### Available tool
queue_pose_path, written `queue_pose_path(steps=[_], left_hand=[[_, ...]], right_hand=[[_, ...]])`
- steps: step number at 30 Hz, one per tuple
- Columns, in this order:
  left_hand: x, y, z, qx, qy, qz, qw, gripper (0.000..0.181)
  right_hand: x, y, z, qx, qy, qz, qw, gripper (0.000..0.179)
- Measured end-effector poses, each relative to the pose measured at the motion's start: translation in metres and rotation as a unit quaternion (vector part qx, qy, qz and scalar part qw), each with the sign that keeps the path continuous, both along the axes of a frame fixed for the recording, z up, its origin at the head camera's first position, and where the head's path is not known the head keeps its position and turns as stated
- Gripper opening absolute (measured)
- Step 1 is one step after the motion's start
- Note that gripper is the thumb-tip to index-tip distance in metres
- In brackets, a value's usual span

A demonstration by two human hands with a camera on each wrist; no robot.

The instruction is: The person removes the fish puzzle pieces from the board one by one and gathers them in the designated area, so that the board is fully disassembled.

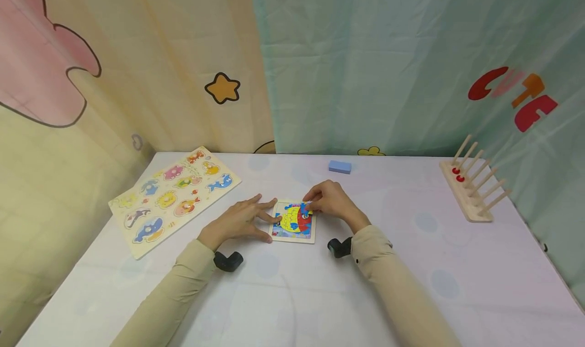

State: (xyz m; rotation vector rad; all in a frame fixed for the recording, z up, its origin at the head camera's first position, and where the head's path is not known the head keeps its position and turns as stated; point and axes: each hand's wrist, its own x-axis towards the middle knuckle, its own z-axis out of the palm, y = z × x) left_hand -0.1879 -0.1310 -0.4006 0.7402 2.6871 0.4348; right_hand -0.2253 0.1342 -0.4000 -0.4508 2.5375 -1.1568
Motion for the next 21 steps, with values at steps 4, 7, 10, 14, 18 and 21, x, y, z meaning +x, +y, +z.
queue_pose_path(steps=[4, 7, 10, 14, 18, 21], left_hand=[[0.000, 0.000, -0.002, 0.000, 0.002, 0.000, 1.0000, 0.056], [0.000, 0.000, -0.003, -0.002, 0.006, 0.003, 1.0000, 0.056], [0.000, 0.000, -0.003, 0.000, 0.006, 0.002, 1.0000, 0.057], [0.000, 0.000, -0.003, 0.000, 0.010, 0.001, 1.0000, 0.056], [0.001, -0.001, -0.002, 0.000, 0.012, 0.002, 0.9999, 0.055], [0.002, -0.002, -0.001, 0.000, 0.011, 0.007, 0.9999, 0.055]], right_hand=[[0.002, 0.017, -0.001, -0.001, 0.000, -0.012, 0.9999, 0.020], [0.002, 0.028, -0.002, 0.000, -0.001, -0.020, 0.9998, 0.021], [0.005, 0.037, -0.002, 0.004, -0.002, -0.029, 0.9996, 0.021], [0.007, 0.044, -0.002, 0.012, 0.001, -0.036, 0.9993, 0.020], [0.009, 0.047, -0.004, 0.010, -0.002, -0.041, 0.9991, 0.019], [0.008, 0.044, -0.006, 0.013, 0.003, -0.045, 0.9989, 0.019]])
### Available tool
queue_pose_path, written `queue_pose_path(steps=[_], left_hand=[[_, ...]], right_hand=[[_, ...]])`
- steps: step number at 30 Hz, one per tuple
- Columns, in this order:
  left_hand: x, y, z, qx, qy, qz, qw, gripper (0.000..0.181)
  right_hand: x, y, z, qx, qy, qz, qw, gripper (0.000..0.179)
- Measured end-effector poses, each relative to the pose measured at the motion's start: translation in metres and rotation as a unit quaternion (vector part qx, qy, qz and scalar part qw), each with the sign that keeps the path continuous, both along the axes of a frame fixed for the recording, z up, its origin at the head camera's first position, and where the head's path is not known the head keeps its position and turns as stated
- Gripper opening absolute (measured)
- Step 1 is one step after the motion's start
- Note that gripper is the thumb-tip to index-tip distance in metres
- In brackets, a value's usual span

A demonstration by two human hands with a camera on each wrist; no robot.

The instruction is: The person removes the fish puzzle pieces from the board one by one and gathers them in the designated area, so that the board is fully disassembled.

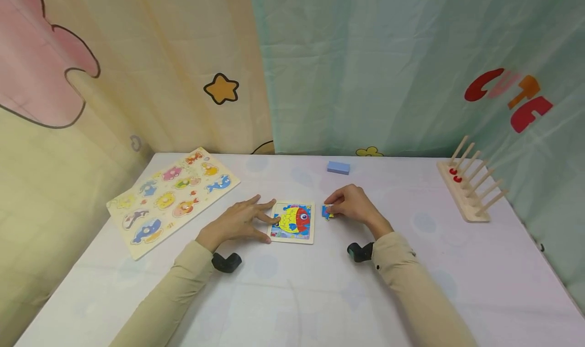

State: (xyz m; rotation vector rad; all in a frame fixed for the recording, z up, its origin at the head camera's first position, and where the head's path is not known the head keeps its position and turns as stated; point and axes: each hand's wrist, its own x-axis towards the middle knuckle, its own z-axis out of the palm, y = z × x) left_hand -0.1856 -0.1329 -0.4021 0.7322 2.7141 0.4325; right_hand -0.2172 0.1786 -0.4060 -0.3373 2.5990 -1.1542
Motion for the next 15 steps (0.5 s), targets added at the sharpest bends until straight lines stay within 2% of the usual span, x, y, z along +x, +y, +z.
queue_pose_path(steps=[9, 15], left_hand=[[0.001, -0.001, -0.001, 0.015, -0.006, 0.001, 0.9999, 0.054], [0.001, 0.000, -0.002, 0.014, -0.009, 0.003, 0.9998, 0.054]], right_hand=[[0.003, -0.010, 0.000, 0.075, 0.054, -0.017, 0.9956, 0.010], [0.005, -0.013, -0.001, 0.082, 0.052, -0.007, 0.9952, 0.007]])
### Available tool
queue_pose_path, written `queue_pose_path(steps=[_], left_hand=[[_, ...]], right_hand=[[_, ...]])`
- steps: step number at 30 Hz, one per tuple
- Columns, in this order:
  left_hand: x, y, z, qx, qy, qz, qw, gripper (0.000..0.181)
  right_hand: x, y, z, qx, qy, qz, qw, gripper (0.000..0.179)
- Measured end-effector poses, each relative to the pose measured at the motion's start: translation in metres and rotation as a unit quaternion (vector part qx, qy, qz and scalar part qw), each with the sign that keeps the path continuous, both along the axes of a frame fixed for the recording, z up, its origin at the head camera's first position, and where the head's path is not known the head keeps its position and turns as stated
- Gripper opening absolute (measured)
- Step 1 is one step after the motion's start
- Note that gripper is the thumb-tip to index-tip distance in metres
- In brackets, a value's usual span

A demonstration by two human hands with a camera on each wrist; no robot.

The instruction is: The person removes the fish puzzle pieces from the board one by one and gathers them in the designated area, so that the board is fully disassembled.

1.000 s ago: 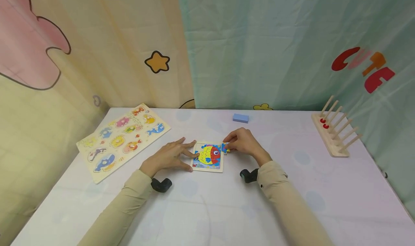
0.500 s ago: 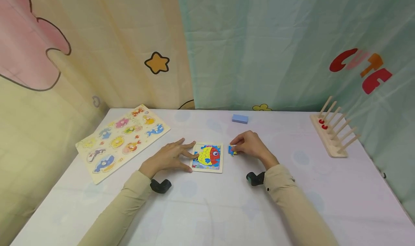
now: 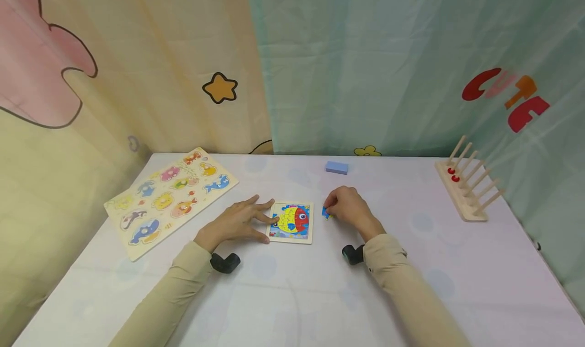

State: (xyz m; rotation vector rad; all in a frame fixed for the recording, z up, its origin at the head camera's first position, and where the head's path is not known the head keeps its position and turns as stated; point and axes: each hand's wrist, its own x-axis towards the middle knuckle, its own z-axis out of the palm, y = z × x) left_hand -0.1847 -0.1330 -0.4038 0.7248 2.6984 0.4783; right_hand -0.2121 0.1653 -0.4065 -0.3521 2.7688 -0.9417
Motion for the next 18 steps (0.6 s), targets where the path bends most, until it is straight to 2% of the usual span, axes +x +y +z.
queue_pose_path(steps=[8, 18], left_hand=[[0.0011, 0.0012, -0.0014, 0.004, -0.002, -0.002, 1.0000, 0.054], [0.0013, -0.0003, 0.0004, 0.000, 0.008, -0.003, 1.0000, 0.054]], right_hand=[[-0.0012, -0.0037, -0.0007, 0.016, -0.006, 0.000, 0.9999, 0.015], [-0.0040, -0.0075, 0.0017, 0.013, -0.014, 0.003, 0.9998, 0.019]])
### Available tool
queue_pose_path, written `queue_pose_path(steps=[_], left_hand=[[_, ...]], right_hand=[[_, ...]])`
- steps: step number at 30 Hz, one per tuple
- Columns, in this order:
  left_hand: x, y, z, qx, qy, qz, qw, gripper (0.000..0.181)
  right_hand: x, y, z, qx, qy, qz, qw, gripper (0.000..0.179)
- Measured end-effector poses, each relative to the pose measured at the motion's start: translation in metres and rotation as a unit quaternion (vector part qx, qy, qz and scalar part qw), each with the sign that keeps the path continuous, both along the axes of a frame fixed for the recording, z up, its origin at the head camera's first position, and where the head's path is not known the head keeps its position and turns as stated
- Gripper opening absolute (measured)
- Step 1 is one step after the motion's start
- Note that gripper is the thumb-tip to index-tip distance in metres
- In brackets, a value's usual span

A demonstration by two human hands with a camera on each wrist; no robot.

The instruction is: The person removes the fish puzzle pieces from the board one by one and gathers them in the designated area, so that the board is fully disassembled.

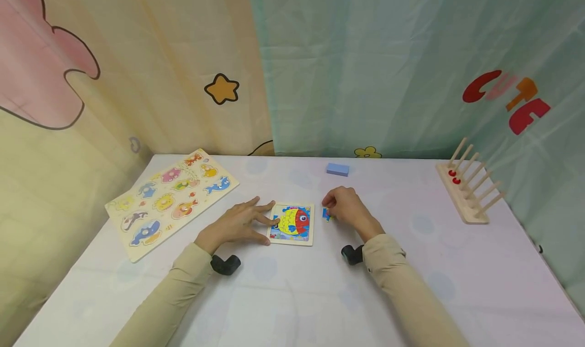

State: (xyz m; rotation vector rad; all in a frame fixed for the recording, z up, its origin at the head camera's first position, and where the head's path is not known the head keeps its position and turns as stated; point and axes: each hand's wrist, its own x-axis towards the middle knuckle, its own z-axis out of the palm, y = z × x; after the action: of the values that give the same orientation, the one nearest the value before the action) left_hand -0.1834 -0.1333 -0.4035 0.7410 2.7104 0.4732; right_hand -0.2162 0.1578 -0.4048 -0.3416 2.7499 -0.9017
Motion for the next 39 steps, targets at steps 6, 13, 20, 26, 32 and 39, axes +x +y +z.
queue_pose_path(steps=[6, 13, 20, 26, 32, 39], left_hand=[[0.001, -0.002, -0.001, 0.004, -0.001, 0.003, 1.0000, 0.054], [0.001, -0.002, -0.001, 0.009, -0.005, 0.003, 0.9999, 0.054], [0.001, -0.001, -0.002, 0.012, -0.001, 0.000, 0.9999, 0.054], [0.000, -0.001, -0.004, 0.010, 0.000, 0.003, 0.9999, 0.056], [0.002, -0.001, -0.005, 0.011, 0.002, 0.000, 0.9999, 0.055], [-0.002, -0.001, -0.005, 0.002, 0.004, -0.004, 1.0000, 0.054]], right_hand=[[-0.001, -0.001, -0.002, -0.007, -0.008, 0.005, 0.9999, 0.020], [-0.002, 0.002, -0.004, -0.010, 0.001, 0.008, 0.9999, 0.019], [-0.001, 0.004, -0.002, -0.016, -0.003, 0.009, 0.9998, 0.021], [-0.002, 0.001, -0.003, -0.019, -0.001, -0.001, 0.9998, 0.024], [0.000, -0.010, -0.002, -0.038, 0.015, 0.009, 0.9991, 0.022], [-0.005, -0.040, -0.001, -0.046, 0.004, 0.035, 0.9983, 0.023]])
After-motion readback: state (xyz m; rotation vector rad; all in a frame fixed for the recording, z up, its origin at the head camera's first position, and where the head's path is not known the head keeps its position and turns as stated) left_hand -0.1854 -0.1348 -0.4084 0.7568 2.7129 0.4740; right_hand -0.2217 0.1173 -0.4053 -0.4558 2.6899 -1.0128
